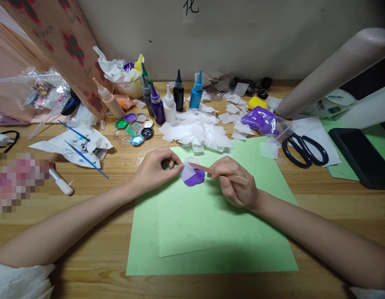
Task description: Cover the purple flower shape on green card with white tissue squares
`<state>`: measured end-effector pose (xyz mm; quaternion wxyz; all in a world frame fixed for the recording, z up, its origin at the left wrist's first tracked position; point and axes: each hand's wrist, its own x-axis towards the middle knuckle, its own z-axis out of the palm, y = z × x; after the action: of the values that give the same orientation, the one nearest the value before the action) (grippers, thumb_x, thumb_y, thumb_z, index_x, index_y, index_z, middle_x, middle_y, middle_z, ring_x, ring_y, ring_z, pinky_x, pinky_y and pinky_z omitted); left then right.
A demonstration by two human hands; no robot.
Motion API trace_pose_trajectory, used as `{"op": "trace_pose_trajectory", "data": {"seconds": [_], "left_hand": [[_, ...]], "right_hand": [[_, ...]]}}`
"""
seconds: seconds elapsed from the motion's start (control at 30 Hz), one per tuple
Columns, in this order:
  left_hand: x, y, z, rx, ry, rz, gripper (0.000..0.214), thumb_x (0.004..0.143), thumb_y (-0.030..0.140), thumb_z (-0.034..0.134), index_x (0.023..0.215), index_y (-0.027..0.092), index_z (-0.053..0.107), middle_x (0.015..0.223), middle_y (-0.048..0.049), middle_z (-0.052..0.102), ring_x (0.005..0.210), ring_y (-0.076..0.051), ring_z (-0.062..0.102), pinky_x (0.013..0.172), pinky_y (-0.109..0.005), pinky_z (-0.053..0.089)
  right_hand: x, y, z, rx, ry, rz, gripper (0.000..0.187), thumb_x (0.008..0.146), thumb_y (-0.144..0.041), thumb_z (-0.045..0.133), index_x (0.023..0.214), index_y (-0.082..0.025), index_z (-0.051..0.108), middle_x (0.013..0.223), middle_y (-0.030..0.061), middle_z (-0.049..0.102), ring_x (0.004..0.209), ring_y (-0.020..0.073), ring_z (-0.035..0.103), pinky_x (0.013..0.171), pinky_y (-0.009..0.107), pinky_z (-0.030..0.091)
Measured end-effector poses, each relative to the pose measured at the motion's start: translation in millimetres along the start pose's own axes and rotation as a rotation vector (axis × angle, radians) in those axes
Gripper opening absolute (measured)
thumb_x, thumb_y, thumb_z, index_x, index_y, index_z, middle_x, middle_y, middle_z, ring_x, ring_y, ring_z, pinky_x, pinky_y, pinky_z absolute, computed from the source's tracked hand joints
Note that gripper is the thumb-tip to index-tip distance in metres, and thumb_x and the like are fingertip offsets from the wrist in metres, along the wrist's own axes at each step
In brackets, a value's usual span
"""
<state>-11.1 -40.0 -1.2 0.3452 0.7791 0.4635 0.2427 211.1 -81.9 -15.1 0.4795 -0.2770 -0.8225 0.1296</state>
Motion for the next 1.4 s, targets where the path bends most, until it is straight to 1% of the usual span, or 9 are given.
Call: {"op": "trace_pose_trajectory", "data": {"seconds": [0.17,0.3,0.37,0.5,0.73,1.0,1.07,1.2,1.4], "left_hand": [[-0.7,0.8,0.0,0.012,0.025,-0.005,0.011,0.078,0.024,0.062,0.074,0.014,0.066,0.060,0.0040,0.053,0.054,-0.007,0.043,0.054,-0.020,0.033],[-0.2,1.4,0.3,0.013,0.029,-0.008,0.010,0.079,0.024,0.062,0.075,0.015,0.066,0.060,0.0045,0.052,0.054,-0.007,0.042,0.054,-0.021,0.033],[-0.1,1.2,0.6,0.010,0.028,-0.007,0.009,0.079,0.023,0.062,0.075,0.015,0.066,0.060,0.0046,0.052,0.054,-0.007,0.041,0.054,-0.021,0.032],[-0.3,0.7,1.2,0.003,0.024,-0.012,0.010,0.079,0.024,0.063,0.076,0.016,0.067,0.060,0.0044,0.052,0.054,-0.007,0.041,0.053,-0.021,0.032],[-0.4,-0.4,1.5,-0.015,0.016,-0.023,0.013,0.080,0.028,0.063,0.078,0.016,0.067,0.059,0.0044,0.052,0.054,-0.007,0.041,0.052,-0.021,0.031],[-0.6,-2.0,1.7,0.010,0.010,0.000,0.017,0.083,0.031,0.060,0.078,0.016,0.067,0.061,0.0034,0.055,0.055,-0.008,0.043,0.053,-0.021,0.032],[-0.7,-2.3,1.6,0.014,0.007,0.001,0.018,0.084,0.032,0.060,0.078,0.016,0.067,0.062,0.0031,0.056,0.055,-0.008,0.044,0.054,-0.021,0.032],[-1.0,-3.0,1.9,0.035,0.004,0.003,0.018,0.085,0.031,0.058,0.079,0.016,0.066,0.063,0.0026,0.058,0.056,-0.009,0.046,0.055,-0.021,0.033],[-1.1,-0.3,0.8,0.079,-0.012,0.002,0.019,0.086,0.030,0.055,0.078,0.016,0.066,0.068,0.0014,0.063,0.059,-0.010,0.050,0.056,-0.023,0.033]], "right_hand": [[-0.4,-4.6,-4.9,0.029,0.015,-0.024,0.016,0.093,-0.017,0.037,0.096,-0.024,0.052,0.071,0.0023,0.061,0.063,0.0178,0.058,0.056,0.032,0.049],[2.1,-11.1,-8.5,-0.009,-0.051,-0.230,0.019,0.096,-0.021,0.031,0.092,-0.023,0.049,0.064,0.0016,0.060,0.056,0.0163,0.055,0.053,0.029,0.050],[4.6,-12.5,-6.8,-0.072,-0.094,-0.295,0.017,0.094,-0.016,0.031,0.092,-0.021,0.047,0.063,0.0020,0.059,0.055,0.0155,0.054,0.054,0.027,0.051],[7.8,-11.1,-2.3,-0.122,-0.170,-0.256,0.021,0.084,-0.003,0.037,0.095,-0.020,0.044,0.061,0.0009,0.057,0.055,0.0149,0.053,0.055,0.027,0.052],[7.3,-8.4,-3.2,-0.125,-0.176,-0.222,0.020,0.082,-0.002,0.041,0.094,-0.019,0.044,0.061,0.0027,0.058,0.057,0.0165,0.053,0.053,0.028,0.051],[1.3,-4.8,2.0,-0.038,-0.024,-0.105,0.011,0.091,-0.012,0.045,0.100,-0.016,0.049,0.074,0.0069,0.064,0.065,0.0178,0.058,0.057,0.031,0.051],[0.1,-5.2,2.7,-0.038,-0.013,-0.097,0.010,0.092,-0.014,0.046,0.100,-0.016,0.051,0.076,0.0073,0.066,0.066,0.0176,0.059,0.057,0.031,0.051],[2.0,-8.6,3.4,-0.057,-0.022,-0.071,0.008,0.094,-0.017,0.048,0.098,-0.016,0.055,0.072,0.0054,0.066,0.061,0.0156,0.059,0.054,0.028,0.051],[4.7,-9.3,4.1,-0.076,0.038,-0.087,0.007,0.093,-0.017,0.049,0.092,-0.016,0.056,0.061,0.0035,0.061,0.054,0.0145,0.055,0.049,0.027,0.049]]}}
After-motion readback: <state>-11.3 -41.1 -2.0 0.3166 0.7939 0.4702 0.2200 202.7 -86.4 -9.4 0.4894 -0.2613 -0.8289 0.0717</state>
